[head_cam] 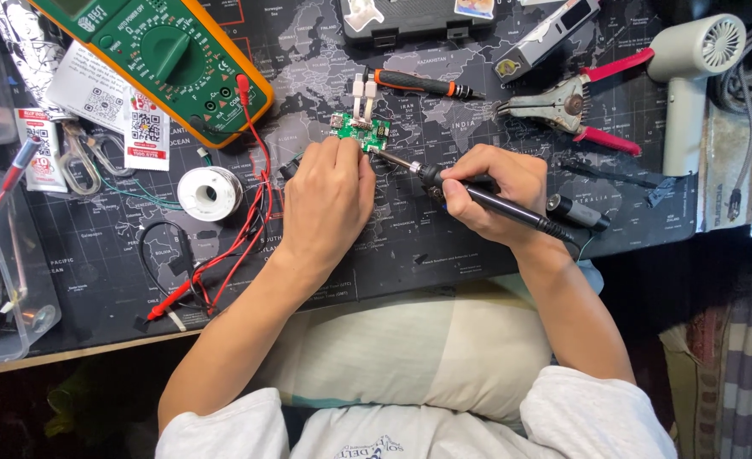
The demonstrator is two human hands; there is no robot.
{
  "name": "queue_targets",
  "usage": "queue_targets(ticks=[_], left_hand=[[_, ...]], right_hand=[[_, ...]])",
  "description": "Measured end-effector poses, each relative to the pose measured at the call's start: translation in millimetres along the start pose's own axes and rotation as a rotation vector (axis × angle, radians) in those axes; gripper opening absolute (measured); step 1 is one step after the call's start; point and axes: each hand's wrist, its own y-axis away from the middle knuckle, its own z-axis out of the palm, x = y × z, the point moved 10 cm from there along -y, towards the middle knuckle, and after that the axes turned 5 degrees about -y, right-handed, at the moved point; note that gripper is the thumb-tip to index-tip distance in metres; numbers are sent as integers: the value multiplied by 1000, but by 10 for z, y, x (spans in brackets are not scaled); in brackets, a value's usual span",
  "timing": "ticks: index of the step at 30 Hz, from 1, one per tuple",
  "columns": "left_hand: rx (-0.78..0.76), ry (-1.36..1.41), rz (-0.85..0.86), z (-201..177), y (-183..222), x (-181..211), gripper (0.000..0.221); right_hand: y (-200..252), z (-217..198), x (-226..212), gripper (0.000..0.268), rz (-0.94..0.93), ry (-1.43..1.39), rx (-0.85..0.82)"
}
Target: Repairing a circuit board by testing components with a multimeter and soldering connections
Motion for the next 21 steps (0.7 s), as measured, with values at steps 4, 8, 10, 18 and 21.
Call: queue_targets(ticks=[4,8,10,18,21], left_hand=[[-10,12,0,6,-4,-10,11],[-13,4,-1,20,8,-14,11],[-14,10,-1,23,6,-17,12],[5,6,-6,28,14,-16,13],[11,4,-6,45,20,-20,14]], right_hand=[[23,-28,40,14,-2,-13,10],[8,-5,4,12,-3,-14,-5],[-2,3,1,12,5,-7,-8],[28,-151,-8,10,-50,-65,105],[25,-226,-49,13,-51,-114,144]])
